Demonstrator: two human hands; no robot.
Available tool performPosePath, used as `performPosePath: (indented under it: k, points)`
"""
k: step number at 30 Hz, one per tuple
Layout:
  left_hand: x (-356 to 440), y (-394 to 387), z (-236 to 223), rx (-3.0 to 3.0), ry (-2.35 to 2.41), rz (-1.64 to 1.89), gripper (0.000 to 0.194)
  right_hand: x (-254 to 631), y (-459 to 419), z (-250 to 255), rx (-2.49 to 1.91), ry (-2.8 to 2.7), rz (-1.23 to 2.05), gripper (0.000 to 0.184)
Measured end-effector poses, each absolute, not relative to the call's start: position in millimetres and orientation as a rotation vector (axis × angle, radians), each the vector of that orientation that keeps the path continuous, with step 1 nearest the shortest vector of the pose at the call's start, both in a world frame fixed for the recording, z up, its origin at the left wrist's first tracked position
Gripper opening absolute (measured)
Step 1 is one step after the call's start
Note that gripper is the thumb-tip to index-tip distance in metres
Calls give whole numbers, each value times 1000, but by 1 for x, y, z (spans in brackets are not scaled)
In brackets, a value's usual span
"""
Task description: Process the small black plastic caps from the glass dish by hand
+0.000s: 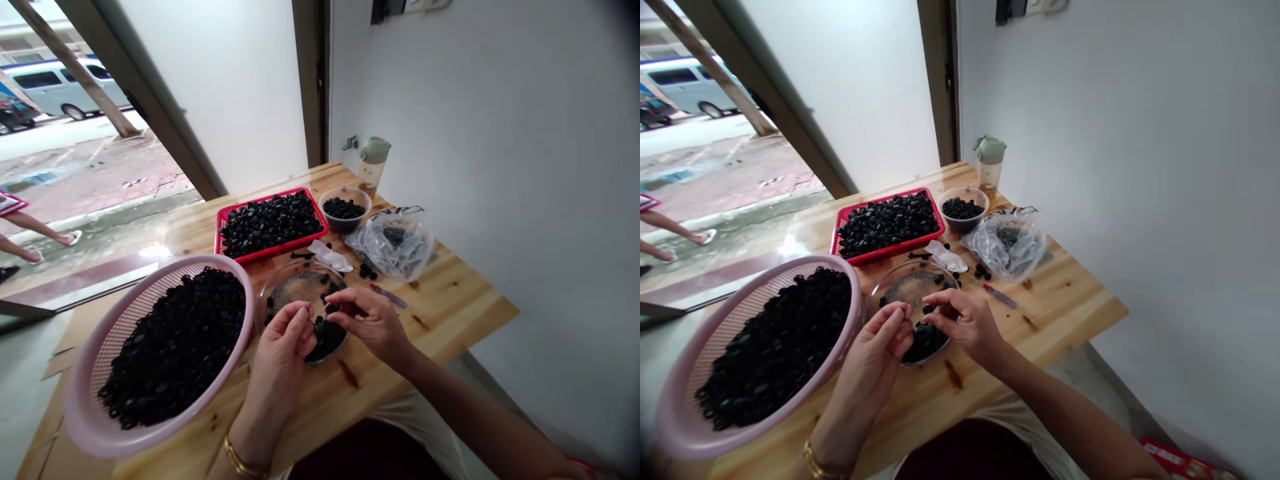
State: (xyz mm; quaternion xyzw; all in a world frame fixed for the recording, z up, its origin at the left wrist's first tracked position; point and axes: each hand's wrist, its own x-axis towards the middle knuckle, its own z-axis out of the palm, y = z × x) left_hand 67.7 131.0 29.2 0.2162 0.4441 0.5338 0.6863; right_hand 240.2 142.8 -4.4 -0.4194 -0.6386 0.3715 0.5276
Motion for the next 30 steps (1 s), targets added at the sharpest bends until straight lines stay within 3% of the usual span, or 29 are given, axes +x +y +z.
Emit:
performPosePath:
  k: [17, 30]
  points:
    - [73, 119, 19, 404, 1003, 1286, 39, 221, 138, 3, -952, -1607, 920, 19]
    - [60, 112, 6, 848, 1084, 1387, 16, 211, 138, 2, -953, -1581, 948, 28]
